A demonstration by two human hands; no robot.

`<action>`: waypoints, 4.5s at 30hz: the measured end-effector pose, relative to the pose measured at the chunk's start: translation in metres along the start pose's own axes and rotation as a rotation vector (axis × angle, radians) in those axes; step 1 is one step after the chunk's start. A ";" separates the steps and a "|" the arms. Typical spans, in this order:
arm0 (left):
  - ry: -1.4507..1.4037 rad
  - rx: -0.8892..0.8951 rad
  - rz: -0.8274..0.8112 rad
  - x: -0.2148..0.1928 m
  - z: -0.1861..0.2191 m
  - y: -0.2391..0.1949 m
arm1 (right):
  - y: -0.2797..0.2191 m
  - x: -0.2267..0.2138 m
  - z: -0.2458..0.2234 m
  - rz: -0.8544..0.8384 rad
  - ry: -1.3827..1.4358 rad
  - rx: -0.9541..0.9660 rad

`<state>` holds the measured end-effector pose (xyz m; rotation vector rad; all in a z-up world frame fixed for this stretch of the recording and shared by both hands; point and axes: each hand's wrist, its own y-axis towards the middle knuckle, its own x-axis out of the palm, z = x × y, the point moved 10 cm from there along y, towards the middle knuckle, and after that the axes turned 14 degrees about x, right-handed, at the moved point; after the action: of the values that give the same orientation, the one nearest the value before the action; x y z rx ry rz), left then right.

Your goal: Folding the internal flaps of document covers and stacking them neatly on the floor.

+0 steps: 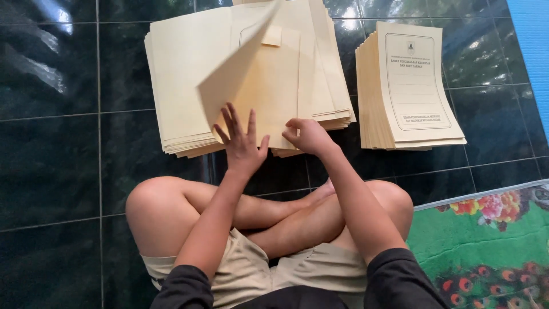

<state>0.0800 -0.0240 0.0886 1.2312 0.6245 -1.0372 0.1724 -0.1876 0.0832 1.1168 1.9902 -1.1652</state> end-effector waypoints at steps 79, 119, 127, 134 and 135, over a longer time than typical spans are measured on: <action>-0.135 -0.234 -0.737 0.059 -0.004 -0.019 | 0.038 -0.017 0.125 -0.024 -0.252 0.454; -0.304 0.286 0.034 0.030 0.064 -0.007 | 0.019 -0.039 0.056 -0.254 1.376 0.043; -0.202 0.394 0.100 0.017 0.079 -0.006 | 0.022 -0.013 0.047 -0.471 1.371 0.121; -0.181 0.516 0.110 0.009 0.098 -0.022 | 0.037 -0.028 0.062 -0.275 1.560 0.155; -0.173 0.550 0.119 0.005 0.103 -0.025 | 0.037 -0.032 0.062 -0.252 1.600 0.147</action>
<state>0.0455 -0.1240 0.0997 1.6068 0.1246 -1.2431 0.2235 -0.2451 0.0649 2.3371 3.2156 -0.3588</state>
